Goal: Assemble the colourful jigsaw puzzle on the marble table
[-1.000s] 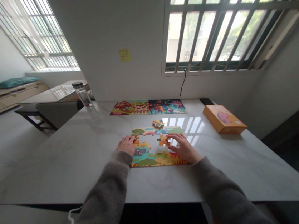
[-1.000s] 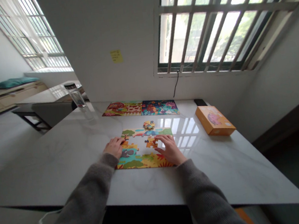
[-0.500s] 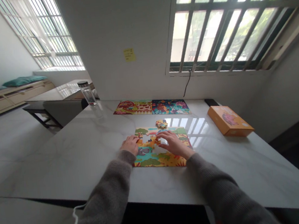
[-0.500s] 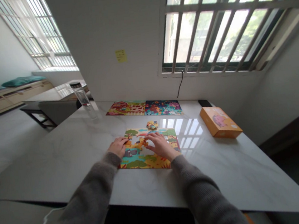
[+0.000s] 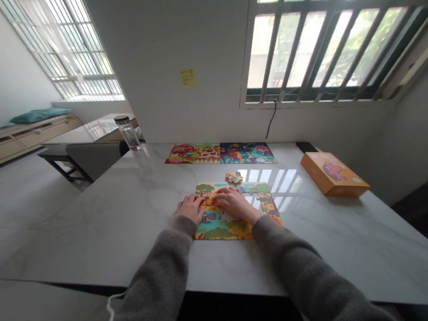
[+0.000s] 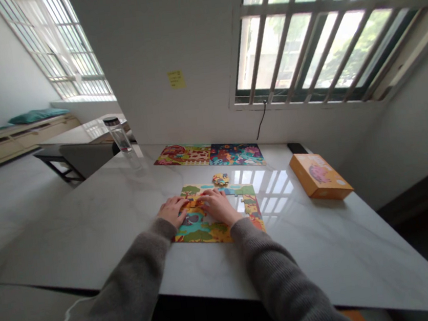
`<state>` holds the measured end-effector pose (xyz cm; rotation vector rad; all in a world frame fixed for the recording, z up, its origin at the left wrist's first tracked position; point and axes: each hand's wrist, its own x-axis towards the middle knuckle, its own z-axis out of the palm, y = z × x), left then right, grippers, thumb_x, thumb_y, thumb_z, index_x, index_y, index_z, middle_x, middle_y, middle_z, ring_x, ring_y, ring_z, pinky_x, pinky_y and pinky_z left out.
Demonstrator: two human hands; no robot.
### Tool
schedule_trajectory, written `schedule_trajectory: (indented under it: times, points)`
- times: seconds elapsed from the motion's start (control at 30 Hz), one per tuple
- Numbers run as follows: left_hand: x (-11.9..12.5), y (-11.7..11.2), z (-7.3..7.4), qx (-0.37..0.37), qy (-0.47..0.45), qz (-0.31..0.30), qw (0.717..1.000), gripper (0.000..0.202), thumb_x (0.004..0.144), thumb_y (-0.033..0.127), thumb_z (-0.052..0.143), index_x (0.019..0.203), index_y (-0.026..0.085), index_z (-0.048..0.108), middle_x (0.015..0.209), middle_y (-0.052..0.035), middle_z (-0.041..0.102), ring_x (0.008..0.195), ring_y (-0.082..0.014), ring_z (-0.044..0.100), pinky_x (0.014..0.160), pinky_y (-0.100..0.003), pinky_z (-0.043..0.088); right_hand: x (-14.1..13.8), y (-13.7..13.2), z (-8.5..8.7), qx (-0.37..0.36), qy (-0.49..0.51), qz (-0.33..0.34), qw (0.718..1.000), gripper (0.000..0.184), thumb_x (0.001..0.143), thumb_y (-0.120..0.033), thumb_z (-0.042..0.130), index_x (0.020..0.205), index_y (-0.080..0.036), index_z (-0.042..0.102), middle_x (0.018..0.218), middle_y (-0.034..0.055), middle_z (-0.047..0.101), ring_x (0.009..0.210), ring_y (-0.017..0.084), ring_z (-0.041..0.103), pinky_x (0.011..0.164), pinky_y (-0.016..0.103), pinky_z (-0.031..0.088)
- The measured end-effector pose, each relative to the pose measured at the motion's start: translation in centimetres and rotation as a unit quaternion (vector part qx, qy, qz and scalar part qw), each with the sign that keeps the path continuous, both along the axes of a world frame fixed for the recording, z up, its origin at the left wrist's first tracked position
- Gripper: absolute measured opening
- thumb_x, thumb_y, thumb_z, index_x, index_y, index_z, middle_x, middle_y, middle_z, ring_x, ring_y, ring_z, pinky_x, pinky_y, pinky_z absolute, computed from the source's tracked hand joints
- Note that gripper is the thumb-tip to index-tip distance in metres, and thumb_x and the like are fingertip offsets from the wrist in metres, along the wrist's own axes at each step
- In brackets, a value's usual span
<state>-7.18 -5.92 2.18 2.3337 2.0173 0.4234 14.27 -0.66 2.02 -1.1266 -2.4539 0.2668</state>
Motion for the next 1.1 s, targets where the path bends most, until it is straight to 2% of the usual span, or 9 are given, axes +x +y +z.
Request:
schedule_trajectory:
  times: [0.3,0.5,0.63,0.83,0.97,1.1]
  points:
    - [0.3,-0.1,-0.1,0.01,0.008,0.005,1.0,0.034,0.094,0.029,0.053,0.125,0.026,0.065,0.131,-0.0088,0.063,0.121,-0.029,0.054,0.098,-0.045,0.047,0.0,-0.5,0.2,0.015,-0.033,0.001,0.999,0.026,0.099,-0.028,0.059,0.12,-0.033,0.073,0.133,0.0041,0.063,0.116,0.026,0.052,0.097,0.04,0.039]
    - [1.2,-0.2,-0.6,0.0,0.003,-0.098,0.995,0.046,0.095,0.027,0.051,0.14,0.024,0.055,0.153,-0.0056,0.051,0.138,-0.0249,0.046,0.113,-0.043,0.038,-0.1,-0.7,0.1,0.027,-0.033,0.004,0.999,0.029,0.101,-0.03,0.054,0.125,-0.034,0.07,0.134,0.0051,0.063,0.117,0.026,0.051,0.098,0.042,0.039]
    - [1.6,-0.2,-0.8,-0.01,0.0,-0.084,0.996,0.048,0.094,0.031,0.053,0.142,0.026,0.052,0.156,-0.0051,0.048,0.14,-0.0262,0.045,0.114,-0.045,0.035,-0.1,-0.7,0.0,0.028,-0.025,0.009,0.999,0.03,0.101,-0.03,0.053,0.126,-0.033,0.068,0.134,0.0046,0.064,0.117,0.028,0.051,0.097,0.044,0.04]
    - [1.7,-0.2,-0.4,-0.001,-0.007,-0.077,0.997,0.043,0.094,0.033,0.053,0.136,0.027,0.056,0.152,-0.0048,0.053,0.136,-0.0277,0.047,0.109,-0.045,0.037,0.1,-0.8,-0.3,0.022,-0.008,0.019,1.0,0.029,0.099,-0.027,0.054,0.125,-0.029,0.067,0.136,0.0059,0.062,0.119,0.028,0.051,0.099,0.044,0.041]
    - [1.6,-0.2,-0.4,0.0,-0.006,-0.083,0.997,0.04,0.095,0.033,0.053,0.134,0.027,0.057,0.152,-0.0044,0.052,0.136,-0.0273,0.047,0.109,-0.045,0.036,1.1,0.3,-0.5,0.022,0.041,0.011,0.999,0.028,0.098,-0.024,0.054,0.122,-0.026,0.068,0.13,0.0068,0.065,0.118,0.026,0.052,0.101,0.043,0.041]
    - [1.5,-0.1,-0.4,-0.001,-0.002,-0.084,0.996,0.038,0.095,0.033,0.053,0.132,0.025,0.058,0.152,-0.0052,0.053,0.135,-0.0271,0.048,0.108,-0.045,0.037,3.2,3.2,0.1,0.037,0.075,-0.044,0.996,0.028,0.095,-0.02,0.053,0.119,-0.024,0.069,0.123,0.0084,0.067,0.114,0.028,0.053,0.1,0.044,0.041]
